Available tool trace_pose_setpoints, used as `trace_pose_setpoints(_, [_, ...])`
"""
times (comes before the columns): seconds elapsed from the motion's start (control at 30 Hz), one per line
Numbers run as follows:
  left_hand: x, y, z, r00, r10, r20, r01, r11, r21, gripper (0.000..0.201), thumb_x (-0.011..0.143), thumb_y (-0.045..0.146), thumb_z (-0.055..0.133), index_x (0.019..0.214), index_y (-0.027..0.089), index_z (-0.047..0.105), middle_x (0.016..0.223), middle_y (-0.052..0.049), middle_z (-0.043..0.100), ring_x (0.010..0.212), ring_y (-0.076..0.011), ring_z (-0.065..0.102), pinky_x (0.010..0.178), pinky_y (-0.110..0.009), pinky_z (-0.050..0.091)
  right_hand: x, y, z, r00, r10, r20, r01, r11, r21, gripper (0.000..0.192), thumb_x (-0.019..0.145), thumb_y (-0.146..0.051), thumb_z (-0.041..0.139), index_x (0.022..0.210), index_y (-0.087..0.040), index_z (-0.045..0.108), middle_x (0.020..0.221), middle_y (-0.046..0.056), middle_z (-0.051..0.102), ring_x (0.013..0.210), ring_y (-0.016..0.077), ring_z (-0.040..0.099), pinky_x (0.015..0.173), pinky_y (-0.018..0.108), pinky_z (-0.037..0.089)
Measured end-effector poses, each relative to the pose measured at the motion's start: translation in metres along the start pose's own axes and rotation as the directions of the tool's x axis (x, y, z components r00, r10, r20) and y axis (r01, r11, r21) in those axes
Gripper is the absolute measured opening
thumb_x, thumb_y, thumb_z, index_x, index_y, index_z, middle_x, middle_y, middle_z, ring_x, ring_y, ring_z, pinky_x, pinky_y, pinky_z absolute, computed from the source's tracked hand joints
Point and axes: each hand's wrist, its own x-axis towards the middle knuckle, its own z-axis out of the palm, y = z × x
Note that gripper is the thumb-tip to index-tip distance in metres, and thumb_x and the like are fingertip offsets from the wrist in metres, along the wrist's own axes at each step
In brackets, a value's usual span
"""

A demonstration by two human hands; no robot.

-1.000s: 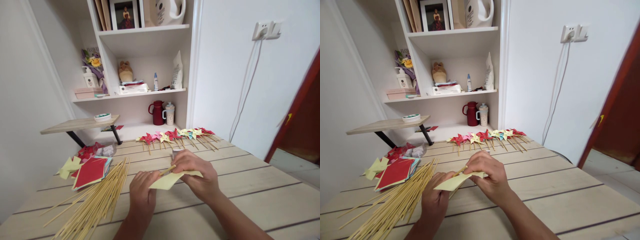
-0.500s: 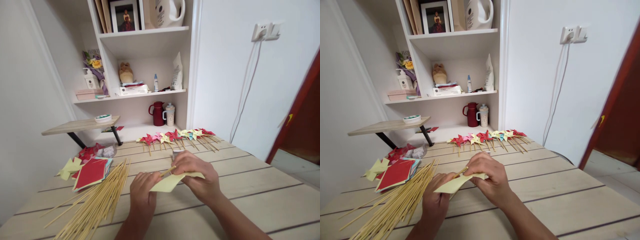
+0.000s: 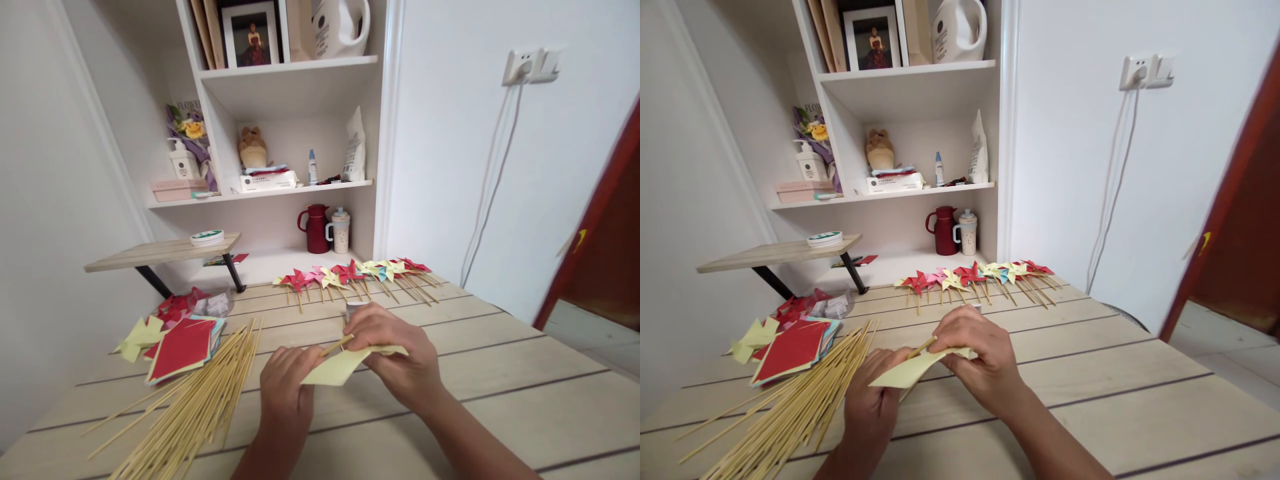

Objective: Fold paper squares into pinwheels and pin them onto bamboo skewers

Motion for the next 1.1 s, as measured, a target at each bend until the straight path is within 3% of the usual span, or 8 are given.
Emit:
trace_pose_setpoints(0.3, [0.001,-0.001,-0.006,0.995,0.094,0.028,-0.096,0.987,0.131,0.032,0.103,0.029,0.032,0.101,0.019,0.061,0.065,0.000,0.063,0.056,-0.0161,0.054,0.057,-0.030,0.037,0.001,-0.003,0.000,1.000,-0.003,0.008,0.003,1.000,0.006,0.013,0.086,-0.011,0.068,0.091,-0.021,0.073,0.075,0.005,0.072,0.078,0.0218,0.068,0.068,0.038,0.056])
trace_pose_setpoints(0.43, [0.008,0.002,-0.015,0.981,0.179,0.073,-0.191,0.957,0.218,0.027,0.102,0.024,0.034,0.105,0.016,0.059,0.066,-0.001,0.064,0.055,-0.0156,0.054,0.056,-0.030,0.038,0.000,-0.002,0.000,0.999,-0.025,0.021,0.023,0.998,0.055,0.013,0.086,-0.012,0.069,0.094,-0.021,0.073,0.077,0.005,0.072,0.079,0.0225,0.067,0.071,0.041,0.055])
trace_pose_setpoints(0.6, [0.015,0.006,-0.020,0.950,0.312,0.009,-0.300,0.906,0.299,0.014,0.098,0.014,0.045,0.098,0.016,0.058,0.063,-0.001,0.064,0.053,-0.0145,0.055,0.055,-0.029,0.039,-0.004,-0.001,0.003,0.999,0.048,-0.020,-0.044,0.986,0.162,0.020,0.085,-0.011,0.071,0.098,-0.025,0.067,0.083,0.004,0.070,0.082,0.0223,0.066,0.072,0.042,0.054])
trace_pose_setpoints(0.73, [0.014,0.006,-0.019,0.948,0.319,0.014,-0.307,0.899,0.313,0.013,0.097,0.011,0.047,0.093,0.017,0.058,0.061,-0.001,0.063,0.051,-0.0140,0.053,0.053,-0.029,0.038,-0.006,0.001,0.003,0.997,0.072,-0.036,-0.065,0.982,0.177,0.023,0.085,-0.015,0.073,0.105,-0.025,0.066,0.082,0.004,0.070,0.081,0.0226,0.065,0.074,0.043,0.053])
trace_pose_setpoints(0.9, [0.013,0.007,-0.023,0.943,0.331,0.024,-0.318,0.880,0.354,0.015,0.097,0.011,0.047,0.099,0.014,0.062,0.064,-0.001,0.064,0.054,-0.0140,0.054,0.054,-0.029,0.040,-0.004,-0.001,0.001,1.000,0.005,-0.013,-0.004,0.998,0.059,0.028,0.087,-0.019,0.071,0.114,-0.025,0.068,0.084,0.006,0.072,0.080,0.0231,0.065,0.077,0.045,0.054])
trace_pose_setpoints(1.1, [0.014,0.011,-0.028,0.928,0.371,0.024,-0.351,0.853,0.387,0.015,0.097,0.012,0.048,0.104,0.013,0.061,0.069,-0.003,0.069,0.057,-0.0132,0.056,0.058,-0.030,0.043,0.000,-0.010,-0.002,0.987,-0.158,0.031,0.160,0.984,-0.079,0.036,0.084,-0.008,0.069,0.117,-0.023,0.068,0.086,0.007,0.076,0.086,0.0249,0.069,0.081,0.047,0.055])
